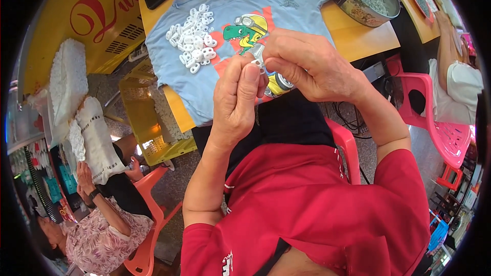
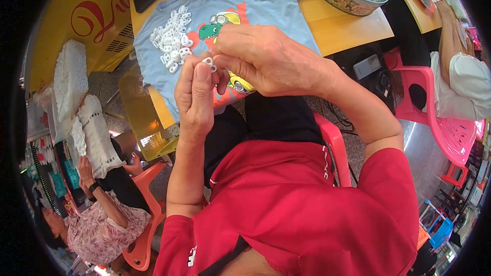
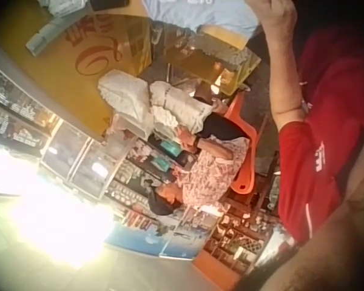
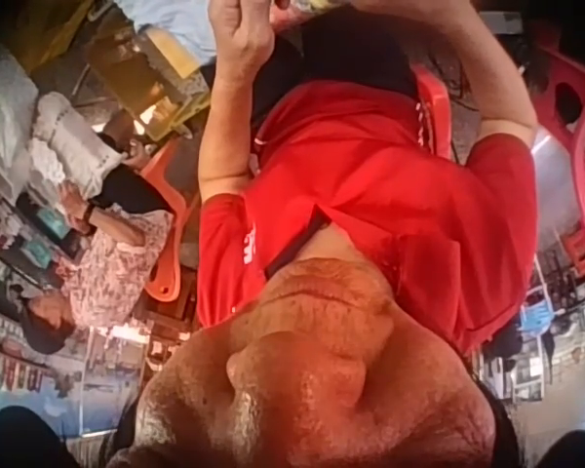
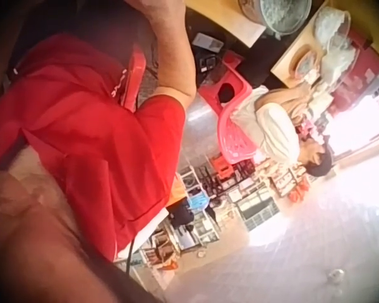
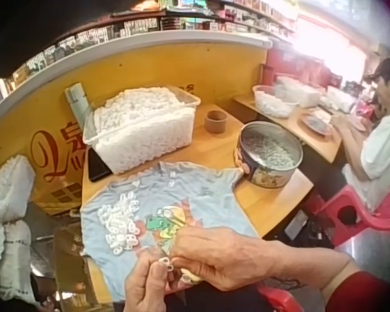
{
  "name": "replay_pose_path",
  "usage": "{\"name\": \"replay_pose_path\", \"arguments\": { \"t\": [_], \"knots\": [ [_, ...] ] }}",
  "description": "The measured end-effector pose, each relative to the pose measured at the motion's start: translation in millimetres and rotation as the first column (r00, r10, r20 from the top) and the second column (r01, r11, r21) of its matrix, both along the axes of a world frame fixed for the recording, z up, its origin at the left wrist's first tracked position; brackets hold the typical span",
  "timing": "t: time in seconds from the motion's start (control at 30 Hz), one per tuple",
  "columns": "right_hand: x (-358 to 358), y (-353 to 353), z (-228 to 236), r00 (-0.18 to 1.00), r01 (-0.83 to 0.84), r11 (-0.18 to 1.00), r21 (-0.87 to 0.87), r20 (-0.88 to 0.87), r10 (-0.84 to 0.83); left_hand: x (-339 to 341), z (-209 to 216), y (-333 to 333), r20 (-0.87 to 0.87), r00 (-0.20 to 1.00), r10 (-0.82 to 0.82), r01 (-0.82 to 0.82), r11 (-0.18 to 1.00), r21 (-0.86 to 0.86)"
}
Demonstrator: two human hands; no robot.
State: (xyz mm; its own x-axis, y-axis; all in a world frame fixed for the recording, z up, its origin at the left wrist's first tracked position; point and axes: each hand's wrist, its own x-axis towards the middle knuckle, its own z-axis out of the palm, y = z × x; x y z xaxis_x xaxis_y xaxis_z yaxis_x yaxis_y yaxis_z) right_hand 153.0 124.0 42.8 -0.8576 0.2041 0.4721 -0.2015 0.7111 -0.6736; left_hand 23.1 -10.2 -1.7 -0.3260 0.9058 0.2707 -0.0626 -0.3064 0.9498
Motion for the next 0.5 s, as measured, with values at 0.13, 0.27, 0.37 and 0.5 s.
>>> {"name": "replay_pose_path", "arguments": {
  "t": [0.13, 0.27, 0.37, 0.5],
  "knots": [
    [-0.9, -2.0, 0.8, 1.0, -0.007, 0.999, -0.032, -0.012, 0.006, 1.7, 1.4, 0.3, -0.038, 0.999, 0.015, -0.015, 1.0, 0.002],
    [-2.8, -4.3, -3.4, 1.0, 0.011, 1.0, -0.009, -0.018, -0.011, 5.6, -0.8, 0.7, -0.026, 0.997, 0.067, -0.067, 0.998, -0.005],
    [-6.3, -7.8, -6.6, 1.0, 0.003, 1.0, -0.029, 0.003, -0.003, 3.1, -8.1, -3.4, -0.026, 0.996, 0.084, -0.084, 0.996, -0.007],
    [-15.3, -10.1, -15.3, 0.996, -0.006, 0.996, -0.089, 0.088, 0.014, -0.2, -7.1, -14.6, 0.014, 0.991, 0.132, -0.131, 0.987, -0.092]
  ]
}}
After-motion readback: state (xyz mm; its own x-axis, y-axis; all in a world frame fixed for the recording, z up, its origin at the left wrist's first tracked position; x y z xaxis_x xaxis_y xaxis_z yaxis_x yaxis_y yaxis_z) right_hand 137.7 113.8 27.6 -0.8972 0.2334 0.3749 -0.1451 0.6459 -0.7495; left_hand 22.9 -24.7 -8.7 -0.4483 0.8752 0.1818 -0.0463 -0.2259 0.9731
